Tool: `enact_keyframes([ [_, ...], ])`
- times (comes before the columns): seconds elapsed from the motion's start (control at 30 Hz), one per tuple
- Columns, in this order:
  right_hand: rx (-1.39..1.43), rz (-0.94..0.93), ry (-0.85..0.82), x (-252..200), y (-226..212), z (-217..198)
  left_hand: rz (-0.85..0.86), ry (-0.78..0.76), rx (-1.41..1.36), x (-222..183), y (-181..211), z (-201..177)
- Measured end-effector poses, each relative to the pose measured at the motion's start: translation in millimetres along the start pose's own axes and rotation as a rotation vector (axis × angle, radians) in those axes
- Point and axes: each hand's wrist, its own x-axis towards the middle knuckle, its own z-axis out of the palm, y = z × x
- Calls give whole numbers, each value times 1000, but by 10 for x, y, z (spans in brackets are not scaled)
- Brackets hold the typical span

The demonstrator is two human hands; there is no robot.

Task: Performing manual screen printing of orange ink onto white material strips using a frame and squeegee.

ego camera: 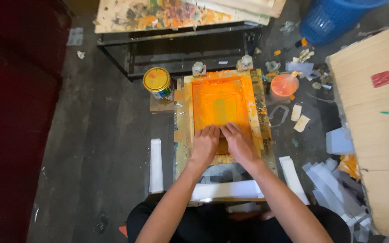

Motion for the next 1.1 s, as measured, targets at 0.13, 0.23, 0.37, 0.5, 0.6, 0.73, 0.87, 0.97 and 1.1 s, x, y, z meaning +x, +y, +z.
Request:
enact_keyframes([
  [0.13,1,-14,6,-221,-90,31,7,27,-7,-239,114,-71],
  [0.23,118,8,-44,-457,-294,-275,13,-14,28,-387,197,-203],
  [0.37,188,34,-106,-597,-275,-92,31,-73,29,-504,326,-543],
  [0.5,77,59,-175,-651,-314,-12,26,-98,36,-535,387,-755],
  [0.6,61,79,-164,-684,-331,14,14,-112,11,-577,390,-619],
  [0.73,93,75,-144,-749,-401,-26,0,-124,1,-605,461,-712],
  [0.87,29,74,-46,-908,-522,-73,-90,-145,-49,-762,556,-627],
  [0.97,19,27,105,-1016,-582,-36,-151,-146,-79,-852,643,-729],
  [1.1,-43,-58,361,-1080,-583,60,-181,-215,-91,-928,694,-760],
])
